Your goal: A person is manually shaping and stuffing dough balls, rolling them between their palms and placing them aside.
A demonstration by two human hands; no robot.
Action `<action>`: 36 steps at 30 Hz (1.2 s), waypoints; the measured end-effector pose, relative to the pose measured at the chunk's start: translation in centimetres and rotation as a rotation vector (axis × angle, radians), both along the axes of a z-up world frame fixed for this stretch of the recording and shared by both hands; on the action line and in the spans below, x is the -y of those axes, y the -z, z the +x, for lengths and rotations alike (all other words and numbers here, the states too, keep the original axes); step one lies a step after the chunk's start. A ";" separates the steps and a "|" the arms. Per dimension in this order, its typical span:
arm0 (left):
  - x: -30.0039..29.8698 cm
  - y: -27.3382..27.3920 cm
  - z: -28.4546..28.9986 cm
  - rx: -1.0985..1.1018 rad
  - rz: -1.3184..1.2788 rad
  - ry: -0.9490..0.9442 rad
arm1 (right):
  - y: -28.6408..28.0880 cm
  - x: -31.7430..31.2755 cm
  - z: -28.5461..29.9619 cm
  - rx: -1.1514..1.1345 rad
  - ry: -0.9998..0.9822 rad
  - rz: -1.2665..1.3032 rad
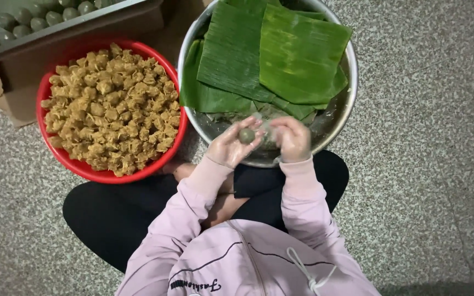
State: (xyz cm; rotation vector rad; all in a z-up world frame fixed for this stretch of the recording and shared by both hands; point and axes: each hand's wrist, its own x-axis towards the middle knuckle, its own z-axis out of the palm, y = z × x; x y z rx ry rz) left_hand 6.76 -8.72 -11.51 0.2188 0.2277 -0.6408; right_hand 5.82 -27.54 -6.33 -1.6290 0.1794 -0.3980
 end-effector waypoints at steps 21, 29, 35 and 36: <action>-7.7 -7.0 0.0 0.027 0.242 -0.255 | 23.0 -6.3 6.2 -0.574 -0.941 -1.612; -6.7 -9.7 -0.7 0.023 0.497 -0.215 | -2.3 -4.4 0.9 -0.151 -0.516 -0.403; -5.1 -4.2 -2.0 0.198 0.688 -0.158 | -6.3 -7.2 0.2 0.205 -0.472 -0.677; -5.3 -3.7 -2.0 0.199 0.691 -0.161 | -6.3 -7.5 0.2 0.208 -0.474 -0.674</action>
